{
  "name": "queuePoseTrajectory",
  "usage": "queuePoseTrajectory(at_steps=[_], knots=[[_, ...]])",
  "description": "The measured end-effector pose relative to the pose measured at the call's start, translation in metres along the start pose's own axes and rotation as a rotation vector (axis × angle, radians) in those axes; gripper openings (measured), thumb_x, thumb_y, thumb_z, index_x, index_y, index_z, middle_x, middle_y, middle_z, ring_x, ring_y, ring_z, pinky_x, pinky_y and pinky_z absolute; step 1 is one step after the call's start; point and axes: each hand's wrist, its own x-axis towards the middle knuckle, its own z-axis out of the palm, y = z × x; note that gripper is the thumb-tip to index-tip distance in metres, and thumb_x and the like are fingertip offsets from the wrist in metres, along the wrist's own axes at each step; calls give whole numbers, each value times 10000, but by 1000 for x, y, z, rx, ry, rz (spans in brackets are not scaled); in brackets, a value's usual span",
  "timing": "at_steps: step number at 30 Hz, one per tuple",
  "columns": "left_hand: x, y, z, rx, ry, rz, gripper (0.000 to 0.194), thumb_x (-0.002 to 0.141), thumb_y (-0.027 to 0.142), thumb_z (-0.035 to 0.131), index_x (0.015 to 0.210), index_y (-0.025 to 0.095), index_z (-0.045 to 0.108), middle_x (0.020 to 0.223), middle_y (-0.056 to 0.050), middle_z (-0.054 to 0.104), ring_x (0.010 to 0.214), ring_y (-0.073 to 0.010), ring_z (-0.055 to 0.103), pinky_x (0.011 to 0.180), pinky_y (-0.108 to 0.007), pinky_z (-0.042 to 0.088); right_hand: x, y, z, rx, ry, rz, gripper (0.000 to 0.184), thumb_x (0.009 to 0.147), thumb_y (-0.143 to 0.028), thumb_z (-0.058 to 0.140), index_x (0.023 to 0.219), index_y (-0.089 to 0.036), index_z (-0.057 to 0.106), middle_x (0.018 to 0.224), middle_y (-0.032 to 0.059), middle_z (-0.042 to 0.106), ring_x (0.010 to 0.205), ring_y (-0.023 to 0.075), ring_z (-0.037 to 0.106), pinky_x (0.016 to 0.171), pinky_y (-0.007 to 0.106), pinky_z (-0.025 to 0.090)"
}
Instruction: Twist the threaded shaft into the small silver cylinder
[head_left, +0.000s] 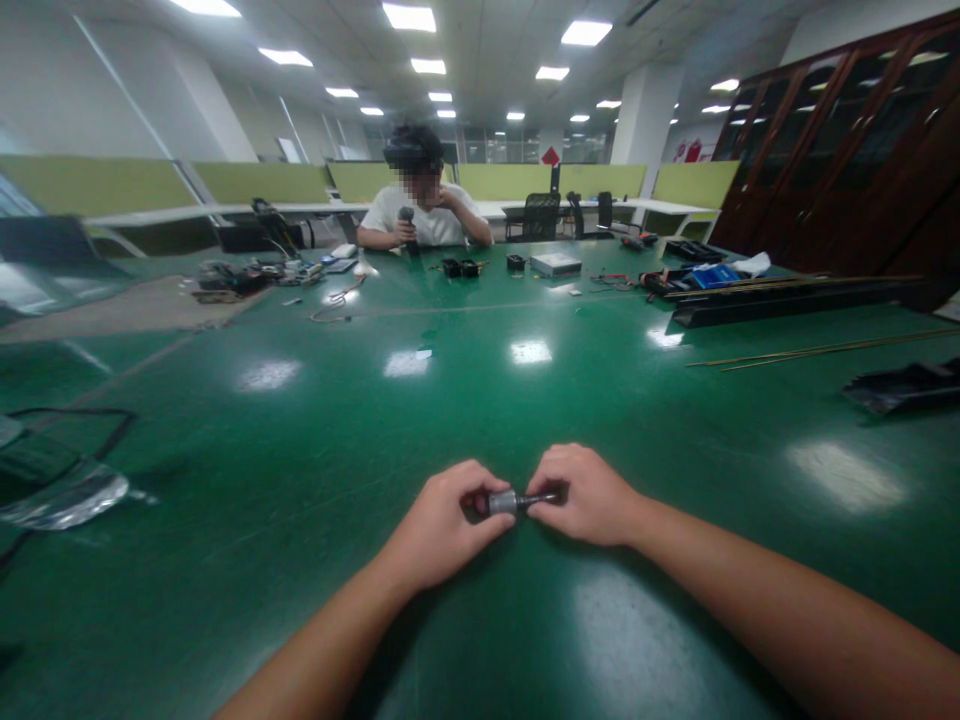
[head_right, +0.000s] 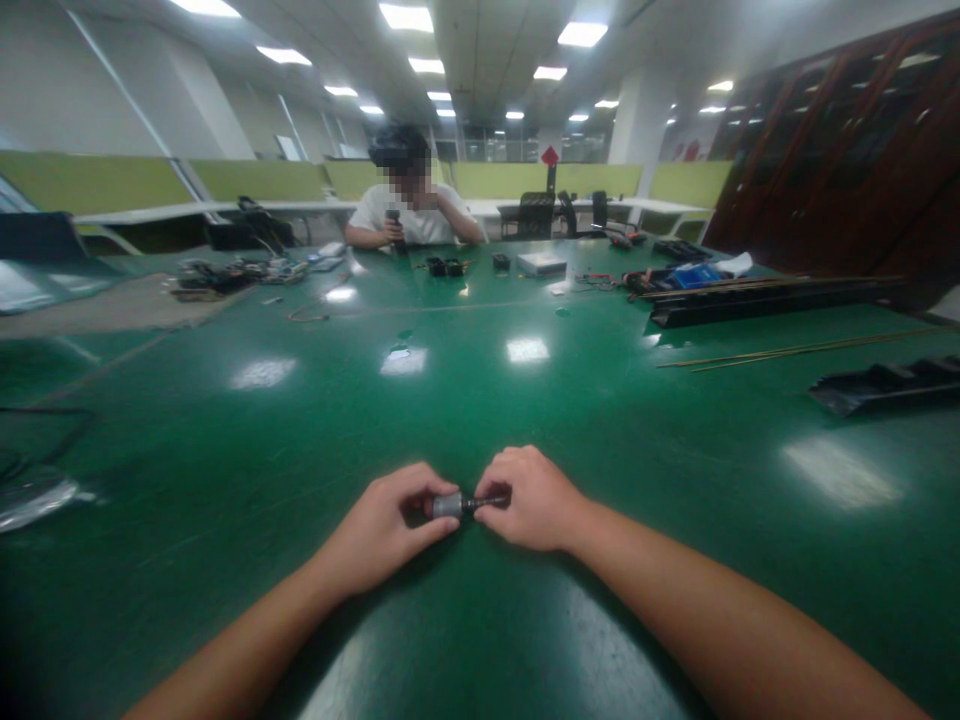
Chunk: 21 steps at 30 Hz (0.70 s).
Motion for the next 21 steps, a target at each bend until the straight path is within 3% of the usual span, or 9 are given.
queuePoseTrajectory(at_steps=[21], knots=[[0, -2, 0, -10, -13, -1, 155, 775, 227, 723, 922, 180, 709, 804, -10, 632, 740, -163, 593, 686, -264, 447, 0, 3, -7, 10, -40, 18, 89, 706, -173, 749, 756, -184, 676, 721, -8, 657, 717, 154, 589, 746, 303, 388]])
